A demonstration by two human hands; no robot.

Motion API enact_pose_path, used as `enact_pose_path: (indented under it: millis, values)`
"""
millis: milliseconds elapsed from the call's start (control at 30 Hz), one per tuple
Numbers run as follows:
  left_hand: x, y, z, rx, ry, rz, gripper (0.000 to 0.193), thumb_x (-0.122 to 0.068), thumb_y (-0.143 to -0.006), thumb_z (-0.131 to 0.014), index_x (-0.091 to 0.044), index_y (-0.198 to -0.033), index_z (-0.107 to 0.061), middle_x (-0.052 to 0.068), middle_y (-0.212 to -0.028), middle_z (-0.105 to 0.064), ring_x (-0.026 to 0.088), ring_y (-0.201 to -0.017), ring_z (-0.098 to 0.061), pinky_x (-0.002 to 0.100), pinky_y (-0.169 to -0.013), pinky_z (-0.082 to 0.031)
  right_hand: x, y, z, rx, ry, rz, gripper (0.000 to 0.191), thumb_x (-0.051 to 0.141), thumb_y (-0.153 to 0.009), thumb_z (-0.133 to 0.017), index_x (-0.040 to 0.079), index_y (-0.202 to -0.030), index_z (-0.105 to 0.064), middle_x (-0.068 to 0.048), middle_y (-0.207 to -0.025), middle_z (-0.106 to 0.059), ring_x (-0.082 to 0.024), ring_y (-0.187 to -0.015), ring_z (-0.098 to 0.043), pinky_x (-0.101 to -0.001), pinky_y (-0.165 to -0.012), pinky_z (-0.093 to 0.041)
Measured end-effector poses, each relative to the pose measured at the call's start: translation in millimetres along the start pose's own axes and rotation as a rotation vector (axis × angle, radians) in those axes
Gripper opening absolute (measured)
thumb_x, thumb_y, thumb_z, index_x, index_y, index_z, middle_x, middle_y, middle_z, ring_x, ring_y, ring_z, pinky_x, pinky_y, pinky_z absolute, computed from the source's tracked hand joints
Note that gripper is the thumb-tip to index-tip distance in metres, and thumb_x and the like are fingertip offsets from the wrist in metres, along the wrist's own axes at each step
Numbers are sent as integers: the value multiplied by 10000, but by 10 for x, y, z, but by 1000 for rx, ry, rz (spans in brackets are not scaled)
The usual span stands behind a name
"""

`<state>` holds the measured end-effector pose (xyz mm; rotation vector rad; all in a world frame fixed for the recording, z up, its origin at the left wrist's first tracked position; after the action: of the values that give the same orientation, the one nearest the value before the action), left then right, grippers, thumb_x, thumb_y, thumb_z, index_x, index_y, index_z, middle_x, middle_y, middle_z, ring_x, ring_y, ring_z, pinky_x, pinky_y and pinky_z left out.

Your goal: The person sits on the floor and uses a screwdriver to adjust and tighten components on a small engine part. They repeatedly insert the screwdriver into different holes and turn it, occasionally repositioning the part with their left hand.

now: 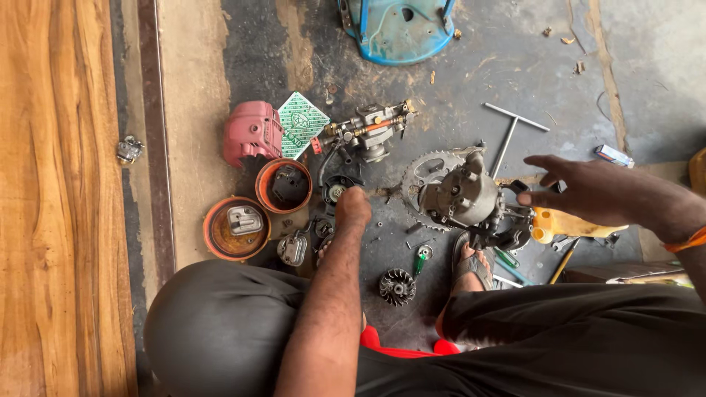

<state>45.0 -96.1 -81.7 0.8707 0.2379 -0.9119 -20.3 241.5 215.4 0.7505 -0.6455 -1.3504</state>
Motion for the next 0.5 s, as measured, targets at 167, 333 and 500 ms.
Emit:
enact_pose_path:
  millis: [167, 333, 500]
  values:
    - [13, -88, 36, -120, 32, -1, 162, -95, -905, -654, -96, -1023, -764, 165, -1084, -746, 348, -1053, -711, 466, -900, -574, -9, -40, -4, 87, 107, 29, 939, 718, -840, -477, 325, -1639, -178, -48, -1515, -582, -273, -1382, -600, -556, -1211, -391]
    - [-69, -465, -35, -324, 133, -82, 163, -76, -892, -667, -116, -1019, -762, 154, -1058, -757, 348, -1025, -712, 463, -871, -573, 39, -55, -13, 191, 35, -93, 913, 678, -887, -520, 358, -1657, -149, -78, -1502, -614, -282, -1388, -613, -498, -1203, -486]
    - [-196, -845, -69, -405, 333, 86, 159, -100, -836, -742, -140, -981, -794, 162, -989, -769, 328, -948, -740, 436, -839, -589, 77, -36, 123, 196, -53, -112, 860, 607, -884, -516, 333, -1626, -178, -36, -1557, -538, -254, -1360, -641, -472, -1156, -541]
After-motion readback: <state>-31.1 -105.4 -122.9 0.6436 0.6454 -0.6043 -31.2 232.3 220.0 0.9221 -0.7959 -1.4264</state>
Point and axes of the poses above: each hand's wrist, its own y-axis away from the middle knuckle, its own z-axis out of the back of the hand, x = y × z, the point moved 4 cm from there along -y, towards the middle knuckle
